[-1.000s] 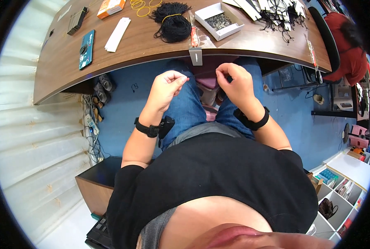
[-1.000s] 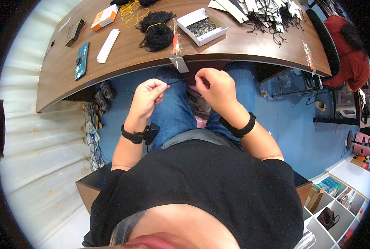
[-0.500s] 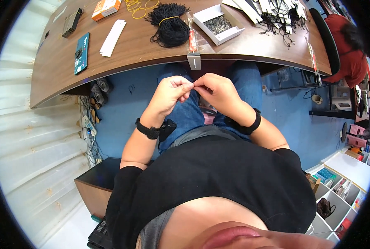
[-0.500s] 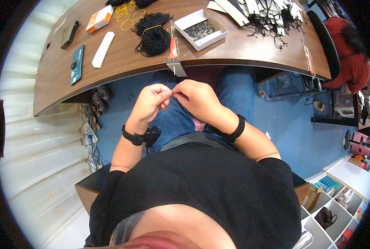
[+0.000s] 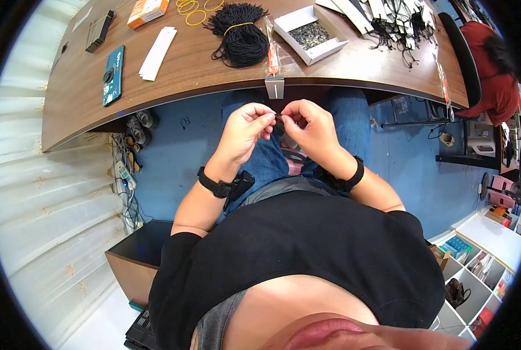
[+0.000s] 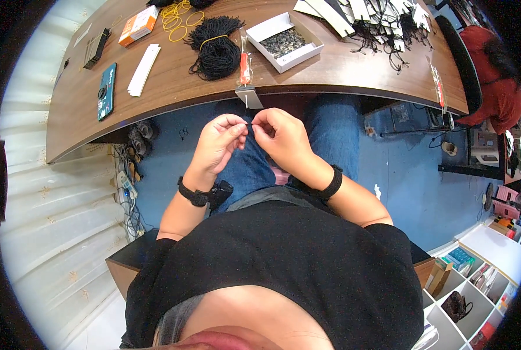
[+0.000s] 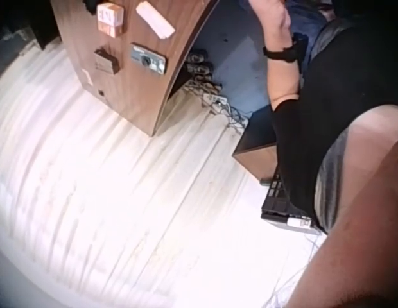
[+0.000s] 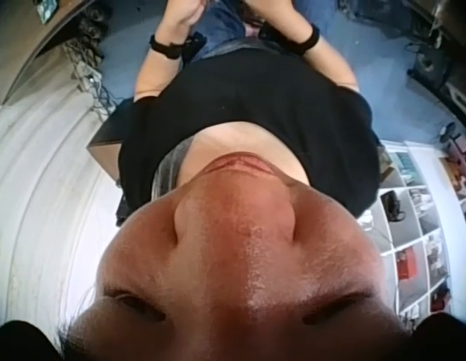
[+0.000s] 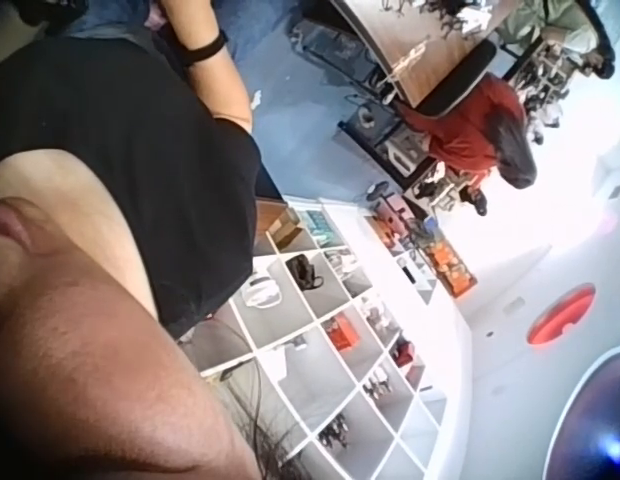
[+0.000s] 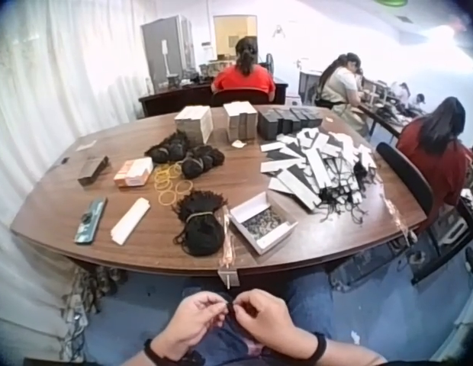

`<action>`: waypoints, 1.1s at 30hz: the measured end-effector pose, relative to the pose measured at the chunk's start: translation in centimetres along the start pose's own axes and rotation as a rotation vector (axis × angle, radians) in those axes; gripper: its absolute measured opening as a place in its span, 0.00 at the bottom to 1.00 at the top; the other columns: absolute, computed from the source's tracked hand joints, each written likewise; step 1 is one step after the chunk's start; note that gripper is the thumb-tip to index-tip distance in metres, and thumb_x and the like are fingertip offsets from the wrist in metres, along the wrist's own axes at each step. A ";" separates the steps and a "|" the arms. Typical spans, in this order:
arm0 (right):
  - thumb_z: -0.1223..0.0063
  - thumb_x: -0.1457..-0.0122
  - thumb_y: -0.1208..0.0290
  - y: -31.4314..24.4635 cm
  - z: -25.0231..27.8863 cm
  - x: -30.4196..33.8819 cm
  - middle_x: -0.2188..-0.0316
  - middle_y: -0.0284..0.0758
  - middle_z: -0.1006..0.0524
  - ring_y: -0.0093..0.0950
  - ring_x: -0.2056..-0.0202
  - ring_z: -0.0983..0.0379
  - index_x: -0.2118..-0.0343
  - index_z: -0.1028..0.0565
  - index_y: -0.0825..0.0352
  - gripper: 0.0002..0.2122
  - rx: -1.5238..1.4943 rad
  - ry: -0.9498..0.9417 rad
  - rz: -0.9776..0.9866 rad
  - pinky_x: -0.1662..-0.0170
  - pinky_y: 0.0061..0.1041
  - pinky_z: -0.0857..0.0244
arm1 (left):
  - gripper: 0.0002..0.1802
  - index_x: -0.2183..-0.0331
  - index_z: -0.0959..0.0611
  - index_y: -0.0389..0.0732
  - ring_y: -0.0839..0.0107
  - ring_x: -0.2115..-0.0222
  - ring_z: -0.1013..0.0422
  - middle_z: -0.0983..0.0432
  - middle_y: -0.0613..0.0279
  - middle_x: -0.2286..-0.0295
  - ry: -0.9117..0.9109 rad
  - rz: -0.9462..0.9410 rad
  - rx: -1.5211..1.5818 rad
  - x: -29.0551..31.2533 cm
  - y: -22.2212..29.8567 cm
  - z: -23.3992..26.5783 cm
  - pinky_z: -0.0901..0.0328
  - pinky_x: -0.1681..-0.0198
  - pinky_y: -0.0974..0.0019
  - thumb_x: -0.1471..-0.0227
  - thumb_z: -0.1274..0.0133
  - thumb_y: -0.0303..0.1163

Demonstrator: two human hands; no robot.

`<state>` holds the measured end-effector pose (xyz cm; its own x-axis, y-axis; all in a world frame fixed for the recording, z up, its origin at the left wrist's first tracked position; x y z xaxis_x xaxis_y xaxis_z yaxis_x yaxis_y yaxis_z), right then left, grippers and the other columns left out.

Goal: Threading cords through paper tags and organizing them at a workstation.

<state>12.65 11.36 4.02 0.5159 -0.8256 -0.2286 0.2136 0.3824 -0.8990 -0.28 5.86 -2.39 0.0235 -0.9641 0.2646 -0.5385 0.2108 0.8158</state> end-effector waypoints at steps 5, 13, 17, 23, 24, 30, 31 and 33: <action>0.43 0.52 0.77 2.2 -1.3 0.2 0.78 0.34 0.25 0.18 0.77 0.30 0.71 0.26 0.70 0.06 -0.198 -0.140 -0.206 0.74 0.18 0.35 | 0.06 0.67 0.22 0.36 0.82 0.74 0.32 0.26 0.67 0.73 0.022 -0.194 -0.269 0.2 1.7 -1.0 0.37 0.71 0.78 0.49 0.47 0.26; 0.44 0.49 0.75 2.0 -0.8 -0.6 0.81 0.30 0.26 0.16 0.80 0.32 0.73 0.25 0.70 0.04 -0.187 -0.236 -0.263 0.77 0.17 0.38 | 0.03 0.69 0.22 0.35 0.85 0.74 0.34 0.28 0.70 0.73 0.059 -0.213 -0.543 0.7 2.7 -1.2 0.39 0.71 0.80 0.49 0.47 0.23; 0.47 0.46 0.75 1.5 -0.8 -0.7 0.79 0.27 0.26 0.13 0.78 0.32 0.72 0.26 0.68 0.03 -0.254 -0.311 -0.368 0.77 0.12 0.39 | 0.02 0.70 0.22 0.35 0.84 0.75 0.35 0.29 0.71 0.75 0.071 -0.280 -0.631 1.0 3.6 -1.7 0.40 0.73 0.79 0.51 0.47 0.22; 0.47 0.46 0.75 2.9 -1.4 -1.3 0.79 0.26 0.27 0.13 0.81 0.35 0.71 0.26 0.69 0.04 -0.626 -0.153 -0.374 0.79 0.14 0.41 | 0.01 0.75 0.23 0.35 0.82 0.79 0.38 0.31 0.67 0.75 0.213 -0.579 -0.971 1.0 6.1 -2.8 0.41 0.76 0.77 0.57 0.46 0.21; 0.47 0.46 0.74 2.8 -1.1 -1.6 0.80 0.26 0.27 0.12 0.82 0.36 0.71 0.26 0.70 0.04 -0.572 -0.094 -0.353 0.80 0.13 0.42 | 0.02 0.76 0.22 0.35 0.81 0.80 0.38 0.31 0.66 0.75 0.260 -0.642 -0.962 1.0 6.8 -3.1 0.42 0.77 0.77 0.58 0.46 0.21; 0.47 0.45 0.73 5.0 -1.9 -1.4 0.80 0.27 0.27 0.12 0.83 0.37 0.70 0.27 0.71 0.05 -0.430 -0.041 -0.382 0.81 0.13 0.44 | 0.05 0.74 0.21 0.35 0.77 0.82 0.37 0.30 0.62 0.75 0.271 -0.694 -1.189 -0.2 5.7 -3.2 0.40 0.79 0.74 0.60 0.46 0.21; 0.48 0.44 0.73 5.3 -2.5 -1.0 0.80 0.27 0.27 0.12 0.83 0.38 0.70 0.27 0.70 0.05 -0.554 -0.096 -0.426 0.81 0.13 0.44 | 0.05 0.74 0.21 0.34 0.77 0.81 0.35 0.30 0.62 0.74 0.258 -0.689 -1.158 -0.2 5.5 -3.2 0.39 0.78 0.74 0.60 0.46 0.21; 0.48 0.43 0.71 6.0 -3.6 -0.2 0.79 0.27 0.28 0.13 0.83 0.40 0.71 0.27 0.67 0.05 -0.791 -0.165 -0.549 0.82 0.12 0.47 | 0.04 0.73 0.21 0.31 0.77 0.77 0.29 0.30 0.61 0.73 0.227 -0.591 -1.018 -0.8 4.6 -2.6 0.34 0.74 0.76 0.56 0.49 0.19</action>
<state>10.85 12.36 -2.63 0.6333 -0.7141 0.2982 -0.1282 -0.4768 -0.8696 -0.55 8.04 2.46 0.2461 -0.9258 -0.2868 0.5172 -0.1249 0.8467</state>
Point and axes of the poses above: each hand's wrist, its own x-axis away from the middle knuckle, its own z-axis out of the back of the hand, y = z × x, the point moved 7 cm from there along -x, towards the middle knuckle
